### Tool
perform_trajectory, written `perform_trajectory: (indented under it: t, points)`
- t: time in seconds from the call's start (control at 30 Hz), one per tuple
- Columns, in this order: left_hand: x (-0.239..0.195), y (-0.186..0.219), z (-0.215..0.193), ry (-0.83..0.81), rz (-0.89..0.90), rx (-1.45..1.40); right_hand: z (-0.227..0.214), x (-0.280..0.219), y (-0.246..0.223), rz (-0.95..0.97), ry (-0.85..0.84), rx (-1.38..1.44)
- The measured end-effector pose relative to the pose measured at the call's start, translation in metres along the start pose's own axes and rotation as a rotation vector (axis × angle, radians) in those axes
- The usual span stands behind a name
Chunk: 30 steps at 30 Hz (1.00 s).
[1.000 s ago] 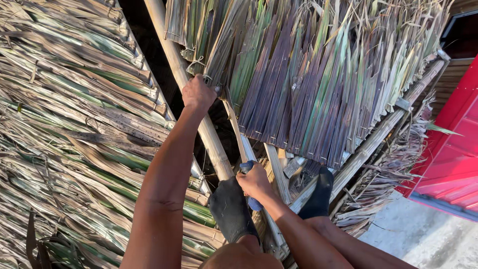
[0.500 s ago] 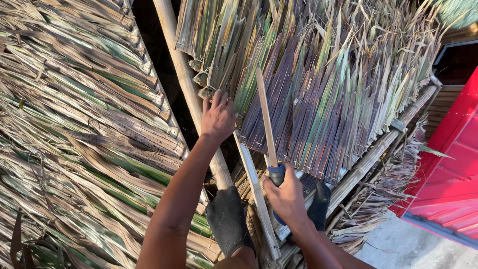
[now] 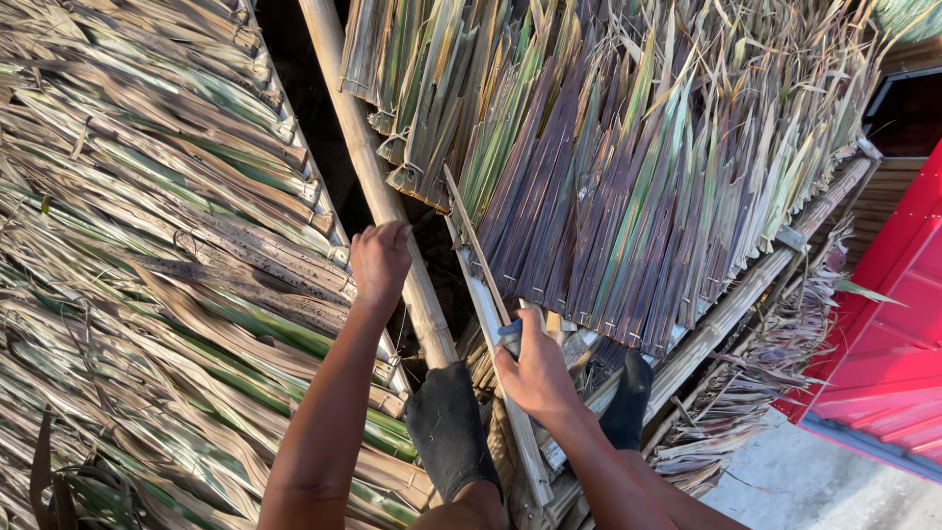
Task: The person secures a thatched roof by hammering nails into bamboo supports and then uses a machete to cut and trim the thatch material. The person works on a sloped roof structure made of bamboo and dried plant leaves.
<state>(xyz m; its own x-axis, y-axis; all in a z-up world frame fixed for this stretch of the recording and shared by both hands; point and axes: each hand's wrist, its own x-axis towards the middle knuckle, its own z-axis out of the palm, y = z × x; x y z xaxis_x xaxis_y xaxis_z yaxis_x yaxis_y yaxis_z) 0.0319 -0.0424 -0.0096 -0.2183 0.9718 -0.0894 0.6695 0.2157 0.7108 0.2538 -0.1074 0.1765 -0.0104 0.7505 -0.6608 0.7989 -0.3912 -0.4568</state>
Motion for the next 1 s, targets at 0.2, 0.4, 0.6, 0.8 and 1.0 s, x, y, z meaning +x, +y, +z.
perform_trajectory:
  t: [0.2,0.4,0.6,0.8,1.0]
  points:
    - [0.078,-0.019,0.039,-0.058,-0.324,-0.139,-0.013,0.011,-0.029,0.262,-0.194,-0.093]
    - [0.106,-0.041,0.073,-0.291,-0.677,-0.191,-0.078,-0.031,-0.110,0.079,0.149,0.110]
    - [0.095,-0.048,0.088,-0.248,-0.740,-0.236,-0.015,-0.024,-0.086,-0.432,0.836,0.244]
    - [0.106,-0.043,0.088,-0.217,-0.657,-0.112,0.044,0.030,0.002,0.302,-0.043,-0.254]
    - [0.108,-0.045,0.062,-0.263,-0.778,-0.160,-0.045,-0.008,-0.067,0.298,-0.042,-0.048]
